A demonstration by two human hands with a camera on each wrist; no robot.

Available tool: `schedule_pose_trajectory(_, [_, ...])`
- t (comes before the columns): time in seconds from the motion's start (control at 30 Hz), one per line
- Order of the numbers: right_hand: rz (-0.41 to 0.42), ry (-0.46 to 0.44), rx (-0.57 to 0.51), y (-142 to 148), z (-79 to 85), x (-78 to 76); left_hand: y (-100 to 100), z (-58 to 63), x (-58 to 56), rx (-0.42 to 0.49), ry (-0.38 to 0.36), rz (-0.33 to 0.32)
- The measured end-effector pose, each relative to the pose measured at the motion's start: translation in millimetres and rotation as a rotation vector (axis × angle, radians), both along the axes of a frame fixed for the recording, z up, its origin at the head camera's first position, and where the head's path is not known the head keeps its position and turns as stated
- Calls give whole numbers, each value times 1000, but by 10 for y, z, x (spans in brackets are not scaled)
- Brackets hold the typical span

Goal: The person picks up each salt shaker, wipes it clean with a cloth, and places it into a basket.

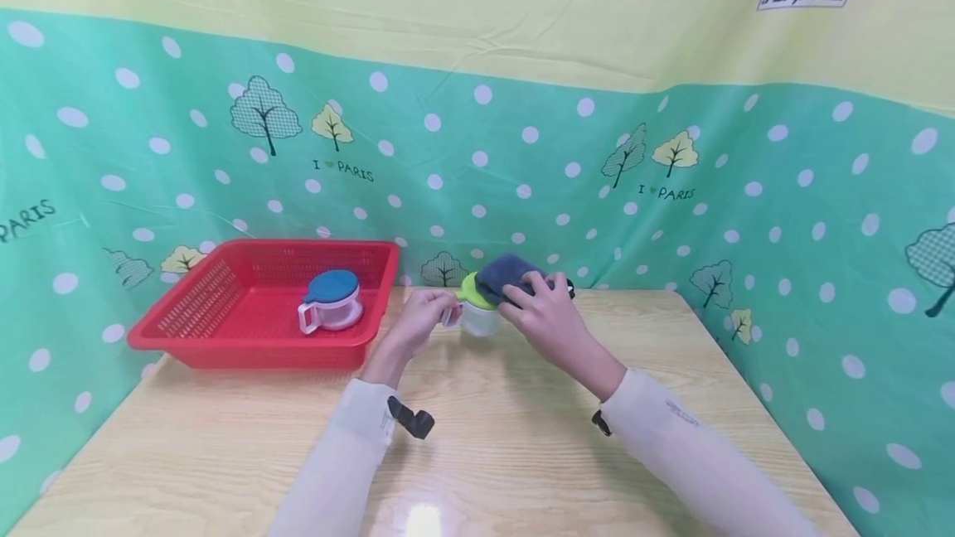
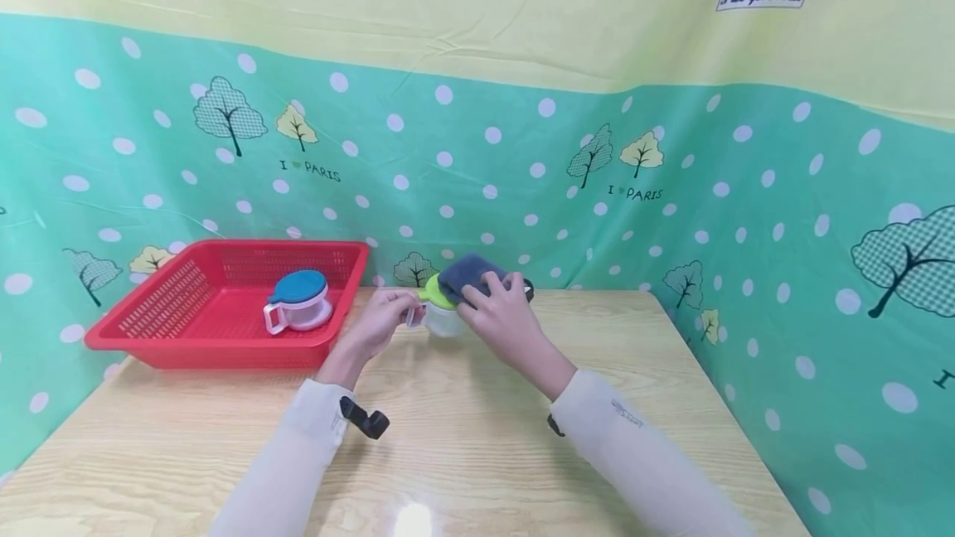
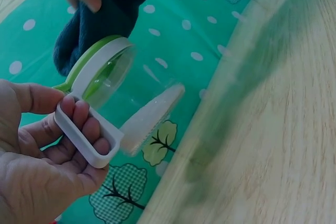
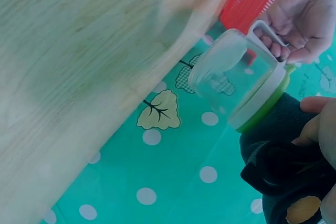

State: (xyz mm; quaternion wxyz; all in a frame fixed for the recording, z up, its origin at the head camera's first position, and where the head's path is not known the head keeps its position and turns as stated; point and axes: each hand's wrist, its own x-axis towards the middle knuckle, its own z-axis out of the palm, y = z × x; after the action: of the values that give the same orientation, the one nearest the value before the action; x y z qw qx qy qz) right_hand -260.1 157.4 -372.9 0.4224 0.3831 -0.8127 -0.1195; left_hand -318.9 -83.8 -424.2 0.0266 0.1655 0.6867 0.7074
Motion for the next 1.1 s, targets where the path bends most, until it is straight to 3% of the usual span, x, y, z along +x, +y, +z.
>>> schedule_pose_trajectory(0.37, [-81,-89,-4,-126,36,-204,43,-27,23,-4,-11,-1])
schedule_pose_trajectory(0.87, [18,6,64,89,-48,111,55,-35,-5,-29,-9,70])
schedule_pose_trajectory(1.1, [50,-1,35,-4,-37,84,59,-29,-3,-28,1,51])
